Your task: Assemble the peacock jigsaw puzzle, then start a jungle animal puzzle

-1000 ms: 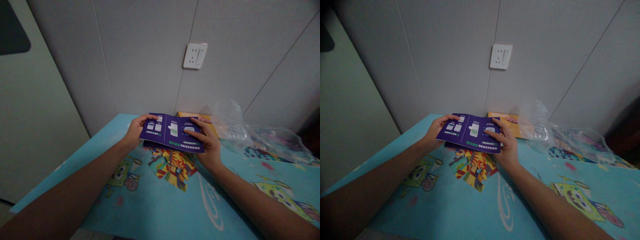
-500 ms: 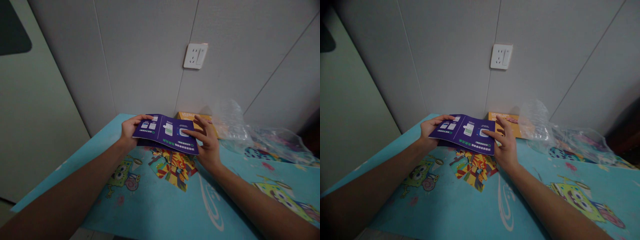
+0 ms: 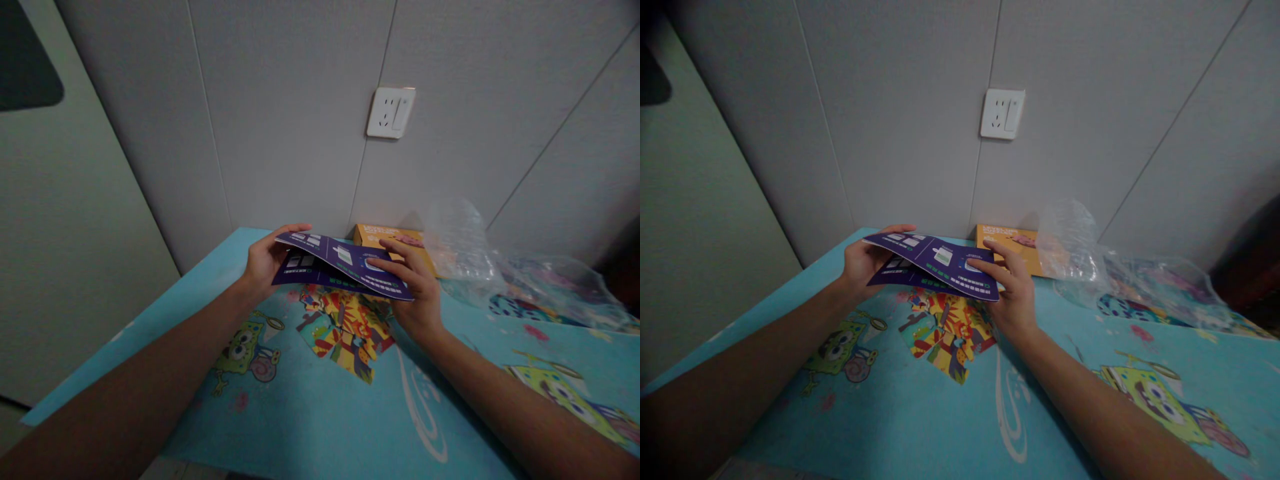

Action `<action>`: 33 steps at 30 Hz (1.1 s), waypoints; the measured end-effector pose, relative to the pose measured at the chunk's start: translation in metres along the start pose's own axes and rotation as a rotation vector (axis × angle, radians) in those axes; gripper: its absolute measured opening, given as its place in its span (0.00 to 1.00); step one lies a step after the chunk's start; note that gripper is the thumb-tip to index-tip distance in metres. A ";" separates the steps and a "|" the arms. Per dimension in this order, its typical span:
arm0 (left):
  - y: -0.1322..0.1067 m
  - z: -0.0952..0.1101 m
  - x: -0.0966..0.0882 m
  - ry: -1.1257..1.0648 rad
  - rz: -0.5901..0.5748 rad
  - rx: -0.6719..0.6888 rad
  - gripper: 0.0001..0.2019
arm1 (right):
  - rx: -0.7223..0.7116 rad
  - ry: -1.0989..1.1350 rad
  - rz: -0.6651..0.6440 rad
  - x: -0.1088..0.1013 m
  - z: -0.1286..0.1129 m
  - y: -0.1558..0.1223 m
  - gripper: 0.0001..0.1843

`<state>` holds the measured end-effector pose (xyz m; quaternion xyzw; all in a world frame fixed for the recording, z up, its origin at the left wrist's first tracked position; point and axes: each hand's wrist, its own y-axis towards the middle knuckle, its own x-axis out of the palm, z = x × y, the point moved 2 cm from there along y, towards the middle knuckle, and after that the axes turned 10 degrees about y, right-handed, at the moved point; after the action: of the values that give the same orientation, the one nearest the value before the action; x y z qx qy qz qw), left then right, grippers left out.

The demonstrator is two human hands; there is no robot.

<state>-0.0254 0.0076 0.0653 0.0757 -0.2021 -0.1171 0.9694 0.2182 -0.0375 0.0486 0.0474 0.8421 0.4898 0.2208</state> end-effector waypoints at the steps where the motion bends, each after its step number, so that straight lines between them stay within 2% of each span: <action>1: 0.000 0.000 0.000 0.003 -0.009 0.005 0.19 | -0.002 -0.001 -0.001 0.000 0.000 0.000 0.15; 6: -0.003 0.002 0.004 0.059 -0.020 0.029 0.16 | 0.000 -0.025 -0.005 0.000 -0.002 0.001 0.16; 13: -0.005 0.003 0.007 0.079 -0.063 0.150 0.16 | 0.006 0.012 -0.018 -0.001 -0.005 0.001 0.21; 19: -0.003 0.001 0.004 -0.040 -0.161 0.097 0.18 | -0.077 -0.004 -0.061 0.003 -0.009 0.000 0.11; 23: -0.002 -0.004 0.008 -0.074 -0.208 0.099 0.23 | -0.106 -0.105 0.007 0.007 -0.014 -0.004 0.03; 26: -0.001 -0.007 0.010 -0.042 -0.218 0.128 0.24 | -0.055 -0.162 0.076 0.007 -0.015 -0.008 0.04; 29: -0.001 -0.011 0.011 0.015 -0.214 0.156 0.27 | -0.049 -0.153 0.084 0.007 -0.022 -0.008 0.07; 31: 0.000 -0.015 0.011 0.073 -0.203 0.124 0.26 | -0.083 -0.079 0.028 0.008 -0.031 -0.006 0.06; 33: 0.001 -0.020 0.011 0.118 -0.174 0.089 0.21 | -0.158 0.051 -0.130 0.012 -0.044 -0.004 0.10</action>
<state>-0.0076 0.0074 0.0516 0.1427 -0.1423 -0.1871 0.9614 0.1897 -0.0714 0.0601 -0.0373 0.8075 0.5403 0.2336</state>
